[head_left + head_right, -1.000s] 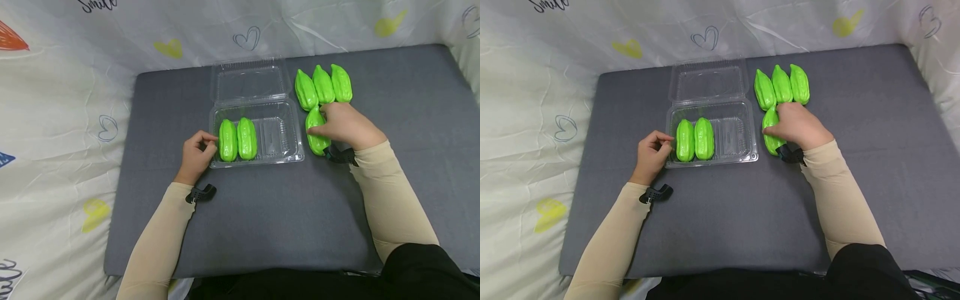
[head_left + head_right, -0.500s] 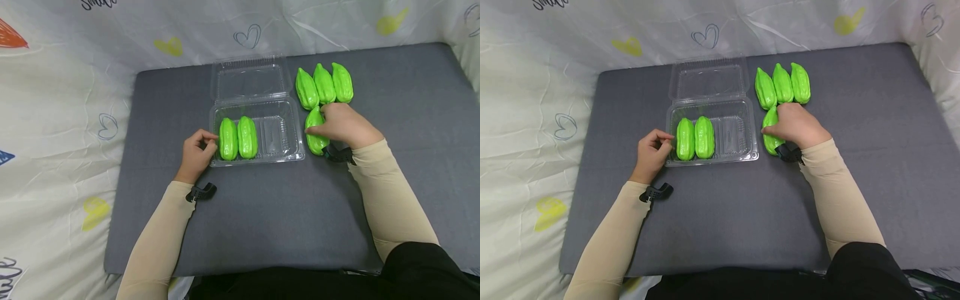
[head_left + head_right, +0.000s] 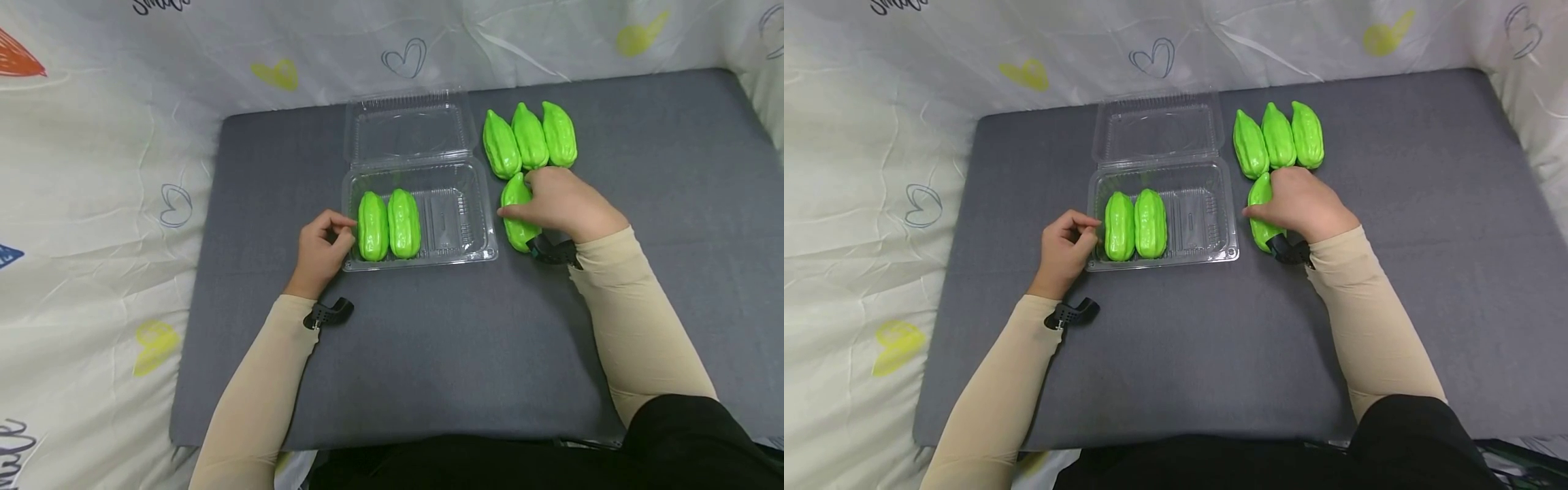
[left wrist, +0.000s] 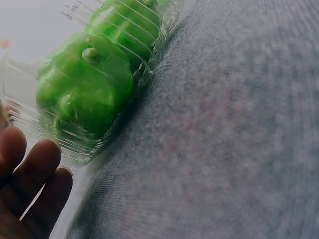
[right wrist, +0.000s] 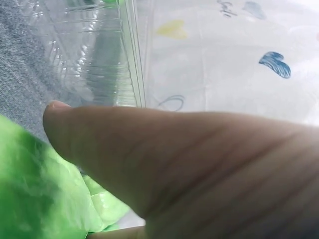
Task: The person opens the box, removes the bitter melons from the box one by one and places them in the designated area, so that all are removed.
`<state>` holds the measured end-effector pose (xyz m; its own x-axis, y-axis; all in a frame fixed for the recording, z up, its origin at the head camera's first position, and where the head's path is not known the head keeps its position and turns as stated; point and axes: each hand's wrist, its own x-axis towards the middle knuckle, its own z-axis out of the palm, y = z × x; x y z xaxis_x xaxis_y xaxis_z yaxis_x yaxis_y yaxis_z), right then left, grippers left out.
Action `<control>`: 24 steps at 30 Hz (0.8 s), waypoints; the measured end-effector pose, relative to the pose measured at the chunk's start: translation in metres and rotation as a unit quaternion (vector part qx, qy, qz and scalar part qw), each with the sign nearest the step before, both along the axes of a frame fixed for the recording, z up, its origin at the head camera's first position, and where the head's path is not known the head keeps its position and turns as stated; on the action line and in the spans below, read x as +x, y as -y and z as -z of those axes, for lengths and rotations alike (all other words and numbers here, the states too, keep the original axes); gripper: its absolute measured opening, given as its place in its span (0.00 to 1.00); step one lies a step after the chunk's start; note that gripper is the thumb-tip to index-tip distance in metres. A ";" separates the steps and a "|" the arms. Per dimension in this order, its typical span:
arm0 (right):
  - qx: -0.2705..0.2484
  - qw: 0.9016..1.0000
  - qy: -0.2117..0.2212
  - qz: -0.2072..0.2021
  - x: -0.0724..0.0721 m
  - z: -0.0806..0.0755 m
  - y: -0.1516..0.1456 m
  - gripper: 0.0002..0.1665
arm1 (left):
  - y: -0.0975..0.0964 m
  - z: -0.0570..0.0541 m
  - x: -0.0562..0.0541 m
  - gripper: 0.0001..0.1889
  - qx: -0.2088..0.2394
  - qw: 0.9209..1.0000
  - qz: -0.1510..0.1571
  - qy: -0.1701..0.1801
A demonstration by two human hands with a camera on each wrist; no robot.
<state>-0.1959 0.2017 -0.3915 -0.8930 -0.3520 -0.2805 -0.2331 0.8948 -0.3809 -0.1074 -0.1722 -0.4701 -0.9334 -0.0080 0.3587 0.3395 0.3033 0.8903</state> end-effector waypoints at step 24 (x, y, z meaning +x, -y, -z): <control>-0.007 1.000 -0.004 0.000 -0.002 0.003 -0.001 0.25 | 0.002 0.005 -0.002 0.10 -0.007 1.000 -0.004 0.001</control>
<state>-0.1978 0.2031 -0.3941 -0.8953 -0.3559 -0.2680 -0.2364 0.8894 -0.3914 -0.1094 -0.1742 -0.4750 -0.9339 -0.0109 0.3574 0.3356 0.3182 0.8866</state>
